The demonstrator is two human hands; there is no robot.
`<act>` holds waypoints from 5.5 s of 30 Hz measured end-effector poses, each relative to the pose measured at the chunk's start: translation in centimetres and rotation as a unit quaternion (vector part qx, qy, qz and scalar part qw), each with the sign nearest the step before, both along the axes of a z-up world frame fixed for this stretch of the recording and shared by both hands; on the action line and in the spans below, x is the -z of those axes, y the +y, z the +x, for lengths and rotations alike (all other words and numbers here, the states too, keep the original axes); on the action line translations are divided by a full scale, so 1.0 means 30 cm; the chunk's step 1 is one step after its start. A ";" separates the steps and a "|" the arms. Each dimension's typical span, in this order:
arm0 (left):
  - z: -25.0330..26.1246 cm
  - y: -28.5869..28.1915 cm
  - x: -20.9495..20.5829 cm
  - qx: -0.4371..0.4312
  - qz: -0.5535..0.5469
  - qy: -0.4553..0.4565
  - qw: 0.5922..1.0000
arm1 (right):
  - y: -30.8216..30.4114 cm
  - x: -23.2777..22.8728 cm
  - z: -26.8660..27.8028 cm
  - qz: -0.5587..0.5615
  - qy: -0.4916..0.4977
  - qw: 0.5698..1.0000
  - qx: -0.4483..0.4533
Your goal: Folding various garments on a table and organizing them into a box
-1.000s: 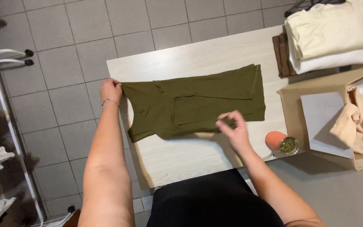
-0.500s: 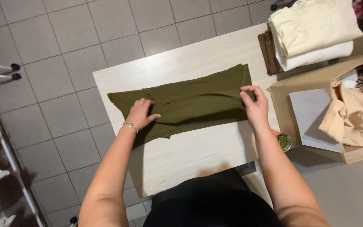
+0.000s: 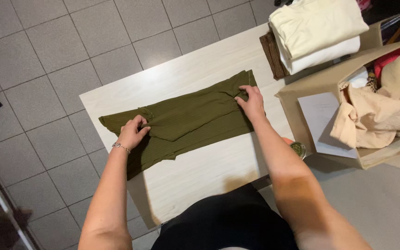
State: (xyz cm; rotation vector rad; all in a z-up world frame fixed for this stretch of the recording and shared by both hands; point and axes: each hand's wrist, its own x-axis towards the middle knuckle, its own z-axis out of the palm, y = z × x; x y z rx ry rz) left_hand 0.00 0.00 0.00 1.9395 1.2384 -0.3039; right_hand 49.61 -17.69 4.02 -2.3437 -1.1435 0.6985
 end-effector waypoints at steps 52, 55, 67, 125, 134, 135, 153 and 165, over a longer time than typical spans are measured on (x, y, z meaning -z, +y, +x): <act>-0.405 -0.609 -0.044 -0.422 0.039 0.105 0.900 | 0.001 -0.014 -0.802 0.024 -0.025 0.904 -0.425; -0.428 -0.590 -0.055 -0.389 0.097 0.144 0.905 | -0.033 -0.027 -0.652 0.072 -0.043 0.948 -0.306; 0.325 -0.485 -0.202 0.076 0.269 -0.054 0.959 | -0.093 0.095 -0.015 -0.112 -0.044 0.949 0.293; 0.296 -0.370 -0.122 -0.253 0.150 -0.239 0.925 | -0.044 0.120 -0.416 -0.116 0.182 0.970 0.110; 0.368 -0.516 -0.178 0.138 0.150 0.018 0.979 | -0.066 0.111 -0.424 -0.145 0.182 0.970 0.075; 0.374 -0.515 -0.178 0.135 0.151 0.018 0.979 | -0.063 0.096 -0.433 -0.145 0.182 0.970 0.072; 0.094 -0.346 -0.404 -0.405 -0.339 -0.508 0.680 | -0.015 -0.292 -0.954 0.054 0.304 0.947 -0.090; 0.004 -0.189 -0.039 -0.377 -0.067 -0.246 0.890 | -0.150 -0.160 -1.149 0.000 0.015 0.860 -0.510</act>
